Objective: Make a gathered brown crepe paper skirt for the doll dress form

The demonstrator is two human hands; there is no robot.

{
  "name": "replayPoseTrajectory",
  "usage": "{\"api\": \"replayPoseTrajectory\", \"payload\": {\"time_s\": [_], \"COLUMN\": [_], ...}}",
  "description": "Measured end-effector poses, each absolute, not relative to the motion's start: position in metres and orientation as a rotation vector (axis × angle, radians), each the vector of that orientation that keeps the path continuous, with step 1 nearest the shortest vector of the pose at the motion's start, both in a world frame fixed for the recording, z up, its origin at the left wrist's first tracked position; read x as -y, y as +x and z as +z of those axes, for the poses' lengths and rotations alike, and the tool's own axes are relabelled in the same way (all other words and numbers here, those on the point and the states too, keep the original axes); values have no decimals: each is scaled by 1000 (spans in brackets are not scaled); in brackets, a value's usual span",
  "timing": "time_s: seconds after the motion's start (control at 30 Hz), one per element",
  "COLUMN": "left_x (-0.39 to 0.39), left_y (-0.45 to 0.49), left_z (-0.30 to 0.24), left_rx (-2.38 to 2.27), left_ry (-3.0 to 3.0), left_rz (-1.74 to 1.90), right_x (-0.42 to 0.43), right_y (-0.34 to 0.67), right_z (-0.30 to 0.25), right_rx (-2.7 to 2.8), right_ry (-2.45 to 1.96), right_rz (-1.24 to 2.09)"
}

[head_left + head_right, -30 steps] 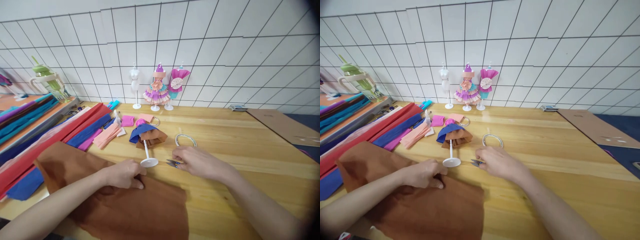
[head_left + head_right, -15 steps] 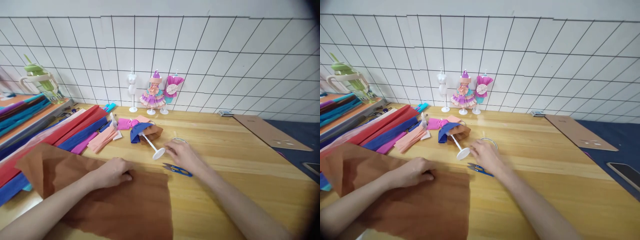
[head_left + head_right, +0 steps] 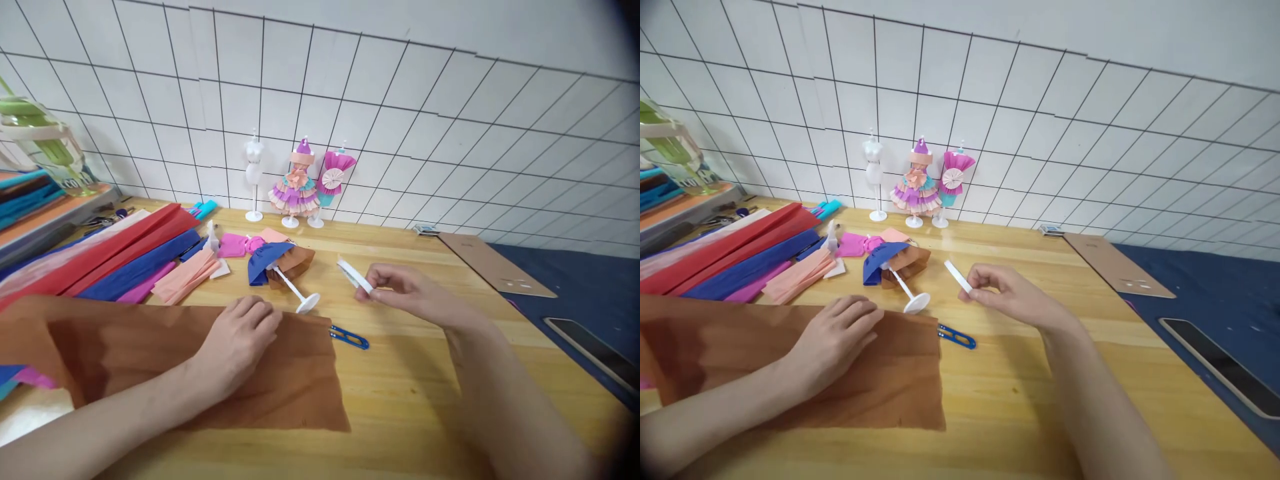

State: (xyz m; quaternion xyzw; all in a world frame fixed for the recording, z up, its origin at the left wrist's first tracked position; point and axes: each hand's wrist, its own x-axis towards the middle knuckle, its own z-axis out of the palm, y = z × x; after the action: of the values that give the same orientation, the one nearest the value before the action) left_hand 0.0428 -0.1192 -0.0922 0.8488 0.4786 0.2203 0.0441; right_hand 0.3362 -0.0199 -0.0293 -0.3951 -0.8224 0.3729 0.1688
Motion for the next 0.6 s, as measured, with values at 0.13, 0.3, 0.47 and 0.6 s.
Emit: {"api": "replayPoseTrajectory", "payload": {"time_s": [0.13,0.3,0.47,0.6], "left_x": [145,152,144,139], "left_y": [48,45,41,39], "left_z": [-73,-77,-103,-109], "left_rx": [-1208,-881,-692,-652], "left_ry": [2094,2120,1801,1540], "left_rz": [1149,1031,843,838], "right_x": [61,92,83,74], "right_y": [314,276,268,270], "right_z": [-9,-24,-44,-57], "right_rx": [2441,2723,2651,2468], "right_ry": [-747,-509,-484,-603], "right_rz": [1202,1018,1171,1305]}}
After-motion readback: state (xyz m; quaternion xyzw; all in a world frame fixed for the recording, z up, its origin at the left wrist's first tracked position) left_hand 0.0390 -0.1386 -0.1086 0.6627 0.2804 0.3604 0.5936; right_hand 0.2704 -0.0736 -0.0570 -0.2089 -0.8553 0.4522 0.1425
